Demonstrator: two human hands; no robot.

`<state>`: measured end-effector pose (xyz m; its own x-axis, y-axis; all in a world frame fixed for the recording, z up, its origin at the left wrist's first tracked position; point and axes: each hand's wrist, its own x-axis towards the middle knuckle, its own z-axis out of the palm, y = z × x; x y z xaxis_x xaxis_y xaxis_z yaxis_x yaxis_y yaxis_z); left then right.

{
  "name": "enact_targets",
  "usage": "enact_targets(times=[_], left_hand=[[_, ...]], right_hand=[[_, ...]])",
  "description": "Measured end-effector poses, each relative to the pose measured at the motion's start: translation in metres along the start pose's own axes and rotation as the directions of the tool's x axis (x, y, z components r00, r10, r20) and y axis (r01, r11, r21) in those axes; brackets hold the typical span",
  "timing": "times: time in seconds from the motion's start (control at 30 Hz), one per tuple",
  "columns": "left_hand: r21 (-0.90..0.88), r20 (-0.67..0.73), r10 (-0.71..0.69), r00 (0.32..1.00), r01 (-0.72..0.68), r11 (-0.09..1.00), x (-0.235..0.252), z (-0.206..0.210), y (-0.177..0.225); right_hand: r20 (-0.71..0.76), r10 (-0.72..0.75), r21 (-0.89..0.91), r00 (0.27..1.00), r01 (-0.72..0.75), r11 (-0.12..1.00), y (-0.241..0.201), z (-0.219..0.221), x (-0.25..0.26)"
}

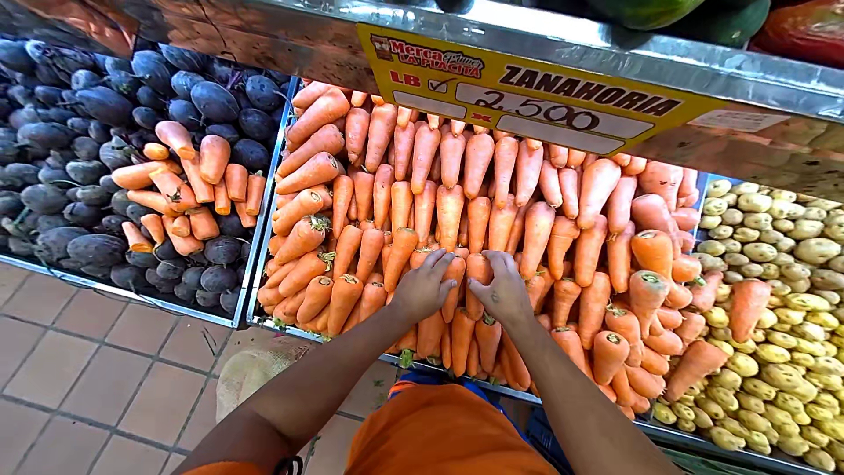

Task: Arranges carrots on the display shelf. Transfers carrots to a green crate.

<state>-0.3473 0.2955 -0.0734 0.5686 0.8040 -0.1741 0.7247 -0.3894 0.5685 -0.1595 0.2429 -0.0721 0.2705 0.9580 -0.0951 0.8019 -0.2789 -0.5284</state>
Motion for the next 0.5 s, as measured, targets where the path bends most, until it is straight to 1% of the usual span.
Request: enact_targets(times=[0.07,0.13,0.2,0.23,0.27,0.3,0.37,0.4,0.43,0.47,0.5], left_hand=[[0.002,-0.018,0.004,1.000,-0.004,1.000,0.004,0.003,0.000],[0.019,-0.055,0.004,0.999,-0.003,1.000,-0.001,0.004,-0.009],[0.023,-0.075,0.029,0.997,-0.028,0.999,-0.007,0.004,-0.006],[0.001,-0.108,0.073,0.991,-0.074,0.997,-0.011,0.008,-0.002],[-0.016,-0.158,0.132,0.979,-0.136,0.991,-0.016,0.014,0.002],[-0.030,-0.210,0.186,0.960,-0.197,0.980,-0.022,0.019,0.004],[-0.086,-0.266,0.203,0.942,-0.233,0.969,-0.040,0.023,0.009],[-0.123,-0.253,0.186,0.949,-0.222,0.967,-0.050,0.026,0.012],[-0.175,-0.212,0.168,0.963,-0.206,0.963,-0.062,0.031,0.014],[-0.237,-0.145,0.155,0.977,-0.186,0.953,-0.074,0.038,0.019],[-0.306,-0.064,0.148,0.987,-0.160,0.938,-0.085,0.046,0.024]], right_hand=[[-0.013,-0.037,0.020,0.999,0.037,0.999,0.009,0.004,0.001],[0.014,-0.073,0.077,0.997,0.071,0.994,0.008,0.007,-0.005],[0.063,-0.043,0.132,0.997,0.034,0.991,0.007,-0.008,-0.022],[0.067,-0.023,0.148,0.998,0.013,0.989,0.012,-0.020,-0.038],[0.044,-0.026,0.154,0.999,0.019,0.988,0.019,-0.031,-0.057],[-0.006,-0.064,0.165,0.998,0.064,0.984,0.031,-0.040,-0.080],[-0.162,-0.182,0.163,0.970,0.209,0.964,0.065,-0.049,-0.127],[-0.207,-0.193,0.142,0.959,0.224,0.964,0.085,-0.055,-0.153],[-0.234,-0.144,0.129,0.962,0.177,0.976,0.106,-0.064,-0.182],[-0.242,-0.025,0.132,0.970,0.058,0.989,0.128,-0.077,-0.214],[-0.250,0.165,0.161,0.954,-0.127,0.979,0.152,-0.093,-0.246]])
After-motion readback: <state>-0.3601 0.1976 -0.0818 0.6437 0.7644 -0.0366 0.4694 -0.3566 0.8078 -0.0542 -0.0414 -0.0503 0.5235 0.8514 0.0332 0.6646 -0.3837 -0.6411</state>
